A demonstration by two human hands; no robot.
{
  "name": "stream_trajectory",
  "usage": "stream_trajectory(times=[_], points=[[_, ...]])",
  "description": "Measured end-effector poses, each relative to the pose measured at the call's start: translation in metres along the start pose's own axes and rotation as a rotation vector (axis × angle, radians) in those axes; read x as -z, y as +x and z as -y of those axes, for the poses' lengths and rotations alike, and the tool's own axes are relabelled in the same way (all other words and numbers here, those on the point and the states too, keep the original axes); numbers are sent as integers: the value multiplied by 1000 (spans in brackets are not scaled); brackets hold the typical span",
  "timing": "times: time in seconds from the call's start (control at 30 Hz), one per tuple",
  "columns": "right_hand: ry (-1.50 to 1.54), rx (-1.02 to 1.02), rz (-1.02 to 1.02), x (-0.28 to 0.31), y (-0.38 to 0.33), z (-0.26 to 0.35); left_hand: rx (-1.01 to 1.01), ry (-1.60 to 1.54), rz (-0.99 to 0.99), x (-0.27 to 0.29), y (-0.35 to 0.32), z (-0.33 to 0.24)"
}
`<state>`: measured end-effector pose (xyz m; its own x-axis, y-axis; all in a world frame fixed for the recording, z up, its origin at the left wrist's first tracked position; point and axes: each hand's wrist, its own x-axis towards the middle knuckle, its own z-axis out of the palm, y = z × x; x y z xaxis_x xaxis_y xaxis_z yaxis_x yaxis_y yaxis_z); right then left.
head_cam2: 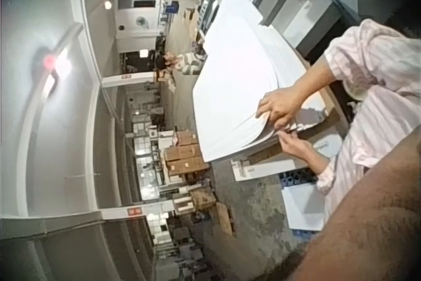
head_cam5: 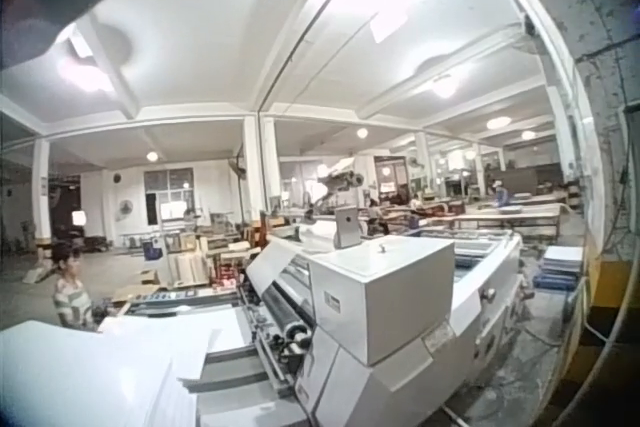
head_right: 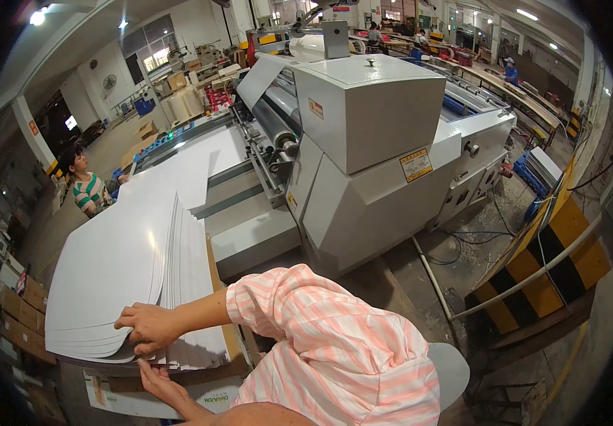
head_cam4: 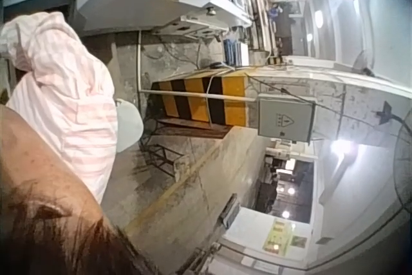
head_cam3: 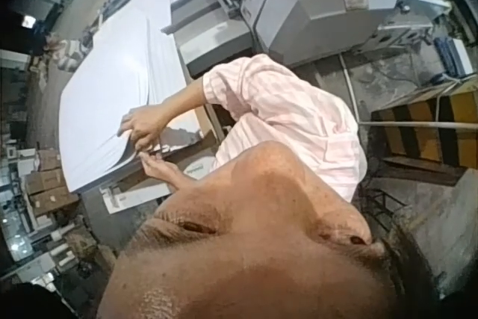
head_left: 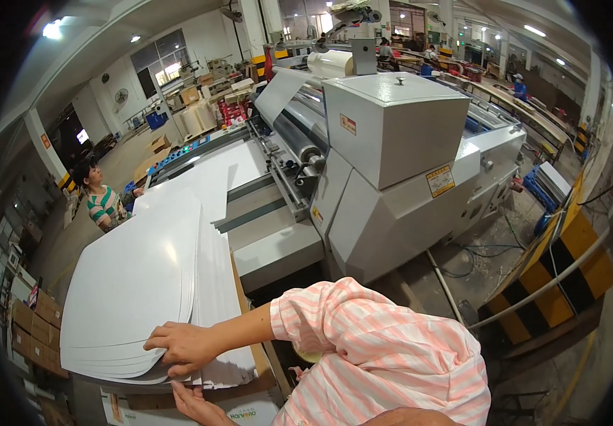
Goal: The recorder is sorting and arranging large white paper sheets from a machine output onto a blue pallet in an industrial setting.
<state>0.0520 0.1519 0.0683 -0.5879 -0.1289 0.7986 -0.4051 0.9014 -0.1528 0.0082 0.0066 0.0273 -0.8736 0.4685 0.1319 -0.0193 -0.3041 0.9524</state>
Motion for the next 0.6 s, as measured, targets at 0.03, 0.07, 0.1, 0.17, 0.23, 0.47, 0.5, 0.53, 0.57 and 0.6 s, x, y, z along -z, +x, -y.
stream_trajectory(times=[0.03,0.07,0.1,0.17,0.23,0.47,0.5,0.53,0.57,0.6], points=[[-29,24,31,3,2,-1,6,-7,72,3,-1,0],[-58,48,62,6,3,-2,5,-11,67,4,-1,2],[-51,60,68,10,3,-1,0,-16,56,7,-1,4],[-137,205,104,17,1,3,-8,-28,34,11,-1,8],[-92,75,34,11,-6,1,4,-49,36,8,-3,9],[631,-794,-290,13,31,-33,63,-63,134,14,4,17],[717,-800,-343,12,40,-26,21,-23,15,10,-2,13],[623,-738,-319,19,46,-19,29,-50,-59,6,-8,7],[409,-538,-304,19,44,-13,52,-85,-89,7,-7,8],[196,-327,-296,22,41,-8,68,-123,-116,6,-6,10]])
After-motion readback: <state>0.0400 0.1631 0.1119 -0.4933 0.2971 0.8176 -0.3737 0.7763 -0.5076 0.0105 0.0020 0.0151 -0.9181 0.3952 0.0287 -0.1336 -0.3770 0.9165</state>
